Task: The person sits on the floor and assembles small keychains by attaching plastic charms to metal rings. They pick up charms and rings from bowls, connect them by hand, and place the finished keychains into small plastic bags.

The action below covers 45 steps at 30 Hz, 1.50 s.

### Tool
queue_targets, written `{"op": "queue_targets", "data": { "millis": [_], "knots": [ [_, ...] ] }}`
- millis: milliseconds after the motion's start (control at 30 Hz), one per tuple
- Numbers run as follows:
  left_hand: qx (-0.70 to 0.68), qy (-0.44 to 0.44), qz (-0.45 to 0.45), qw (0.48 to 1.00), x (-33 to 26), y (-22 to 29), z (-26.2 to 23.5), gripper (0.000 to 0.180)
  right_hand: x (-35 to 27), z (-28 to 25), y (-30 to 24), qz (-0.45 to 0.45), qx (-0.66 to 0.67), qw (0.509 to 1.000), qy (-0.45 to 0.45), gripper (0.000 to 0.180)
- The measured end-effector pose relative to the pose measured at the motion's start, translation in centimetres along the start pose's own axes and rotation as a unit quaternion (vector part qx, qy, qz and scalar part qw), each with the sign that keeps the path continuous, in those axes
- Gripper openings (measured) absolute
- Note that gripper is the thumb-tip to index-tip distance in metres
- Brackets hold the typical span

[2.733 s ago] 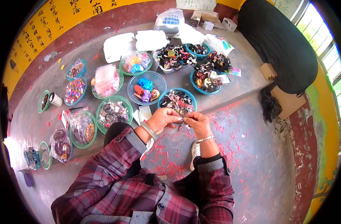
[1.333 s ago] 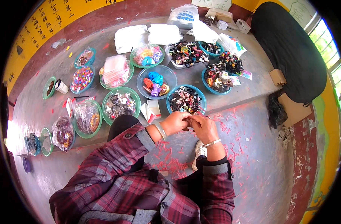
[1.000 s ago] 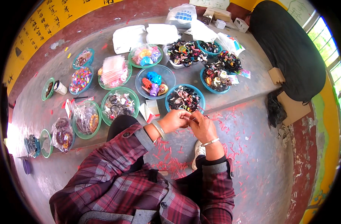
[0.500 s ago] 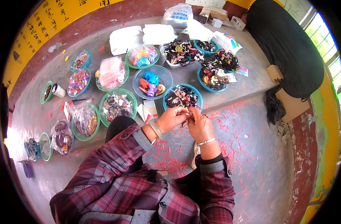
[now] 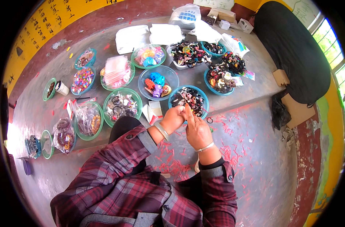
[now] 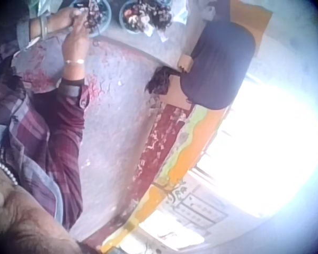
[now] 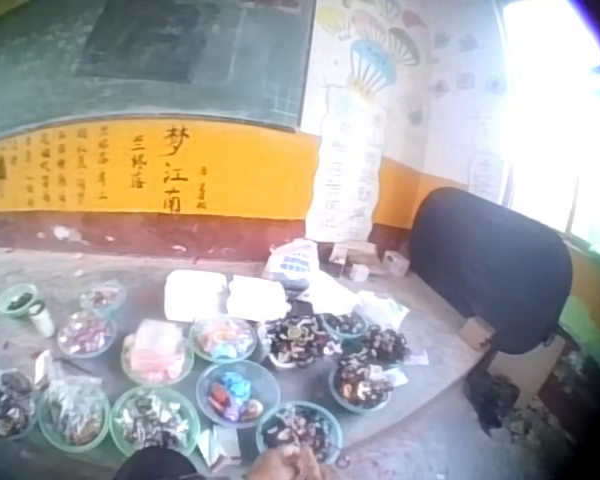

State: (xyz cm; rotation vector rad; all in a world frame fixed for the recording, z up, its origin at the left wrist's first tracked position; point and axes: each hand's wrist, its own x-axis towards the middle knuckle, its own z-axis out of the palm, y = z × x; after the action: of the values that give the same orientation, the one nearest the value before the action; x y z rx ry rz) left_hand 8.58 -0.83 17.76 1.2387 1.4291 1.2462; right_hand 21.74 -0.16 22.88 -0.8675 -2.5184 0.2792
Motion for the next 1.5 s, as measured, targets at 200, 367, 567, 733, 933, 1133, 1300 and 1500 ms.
{"op": "queue_targets", "data": {
  "millis": [200, 367, 567, 733, 933, 1133, 1300, 1500],
  "knots": [
    [0.022, 0.052, 0.050, 0.997, 0.0, -0.9, 0.7, 0.014, 0.0, 0.1, 0.1, 0.017, 0.004, 1.000, 0.008, 0.067],
    [0.069, 0.104, 0.107, 0.986, 0.2, 0.2, -0.2, 0.013, 0.7, -0.4, -0.4, 0.004, 0.009, 0.999, 0.041, 0.057],
    [0.032, 0.070, 0.057, 0.995, 1.9, 1.3, -4.3, 0.017, 1.4, -0.2, 2.2, 0.133, 0.211, 0.930, 0.270, 0.038],
    [-0.151, 0.019, 0.019, 0.988, 3.3, 2.1, -6.9, 0.019, 2.9, 1.1, 5.9, 0.274, 0.291, 0.881, 0.255, 0.024],
    [-0.165, 0.036, -0.020, 0.985, 3.4, 1.1, -7.7, 0.021, 4.0, 6.5, 11.0, 0.331, 0.251, 0.904, 0.097, 0.015],
    [-0.243, 0.051, -0.078, 0.966, 3.3, 0.2, -8.0, 0.022, 5.5, 10.9, 13.6, 0.377, 0.061, 0.923, -0.040, 0.013],
    [-0.259, 0.085, -0.081, 0.959, 3.4, 0.8, -7.4, 0.015, 5.9, 14.0, 16.4, 0.410, -0.038, 0.908, -0.073, 0.023],
    [-0.208, 0.076, -0.075, 0.972, 4.0, -0.6, -8.1, 0.016, 7.2, 15.9, 17.4, 0.459, -0.040, 0.882, -0.102, 0.030]
  ]
}}
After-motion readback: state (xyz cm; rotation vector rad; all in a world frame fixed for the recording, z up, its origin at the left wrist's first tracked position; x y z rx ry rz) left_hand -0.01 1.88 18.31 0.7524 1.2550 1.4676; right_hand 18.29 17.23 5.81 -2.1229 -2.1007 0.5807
